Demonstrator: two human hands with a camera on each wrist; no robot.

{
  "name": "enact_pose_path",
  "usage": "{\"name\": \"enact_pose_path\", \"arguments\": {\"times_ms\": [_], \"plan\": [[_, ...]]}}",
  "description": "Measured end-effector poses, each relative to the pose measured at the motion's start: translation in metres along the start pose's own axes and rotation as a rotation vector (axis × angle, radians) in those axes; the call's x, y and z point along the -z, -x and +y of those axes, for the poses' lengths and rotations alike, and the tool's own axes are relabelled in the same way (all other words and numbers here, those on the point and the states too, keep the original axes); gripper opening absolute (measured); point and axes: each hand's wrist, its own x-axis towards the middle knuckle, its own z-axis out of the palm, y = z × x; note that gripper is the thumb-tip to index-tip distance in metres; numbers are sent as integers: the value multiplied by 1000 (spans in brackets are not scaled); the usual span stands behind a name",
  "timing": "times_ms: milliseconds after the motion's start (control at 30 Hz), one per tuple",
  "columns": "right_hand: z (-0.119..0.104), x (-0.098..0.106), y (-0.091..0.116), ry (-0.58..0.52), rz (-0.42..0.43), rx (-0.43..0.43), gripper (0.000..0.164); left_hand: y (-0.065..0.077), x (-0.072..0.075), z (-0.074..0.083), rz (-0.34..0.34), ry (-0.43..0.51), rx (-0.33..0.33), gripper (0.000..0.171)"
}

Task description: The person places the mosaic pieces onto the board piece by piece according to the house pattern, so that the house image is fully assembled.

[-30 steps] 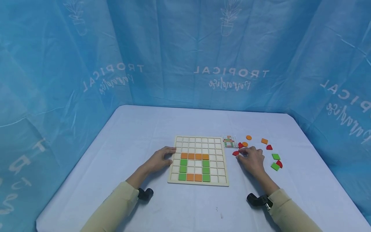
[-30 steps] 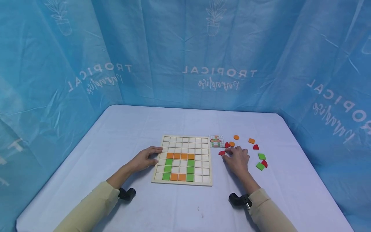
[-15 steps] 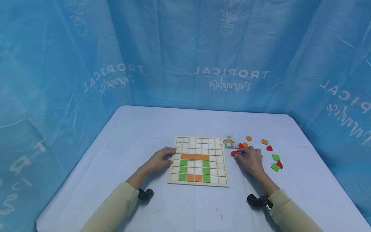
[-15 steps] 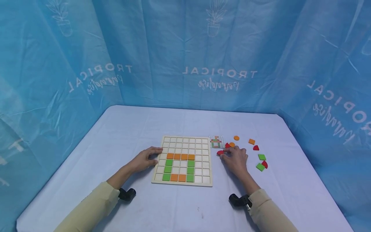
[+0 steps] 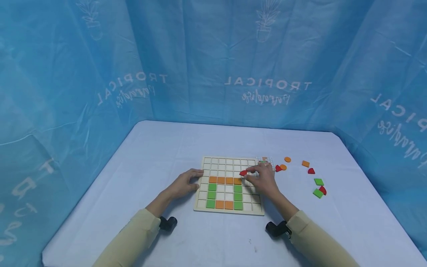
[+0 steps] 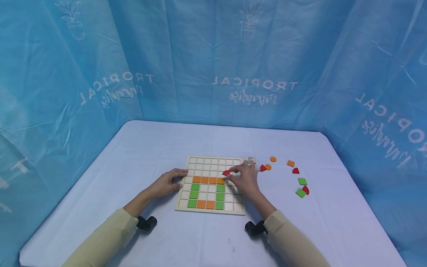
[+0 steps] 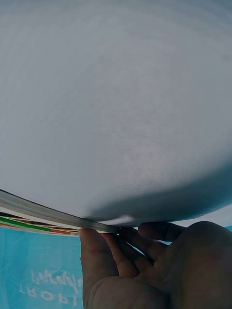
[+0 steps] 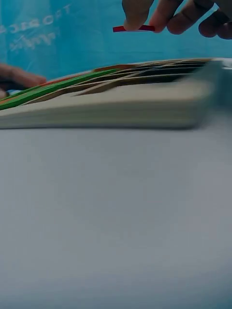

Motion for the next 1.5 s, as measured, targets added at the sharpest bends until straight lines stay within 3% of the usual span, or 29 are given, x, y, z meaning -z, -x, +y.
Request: {"name": "enact_pose_path", "arguments": {"times_ms": [333,700,1000,1500], "plan": [[-45,-44,-11,-4,-105,60,21,0,1,3,-7,4,1,52],[-70,-80,-21,98,-169,117,21,-1,2,2,-16,-14,-17,51],[-73,-92,-22,158,-190,106,24,-1,2,2,-18,-20,-1,50],[-76,-94,-19,170,-177,103,25,2,2,1,-16,-12,-14,50]]}}
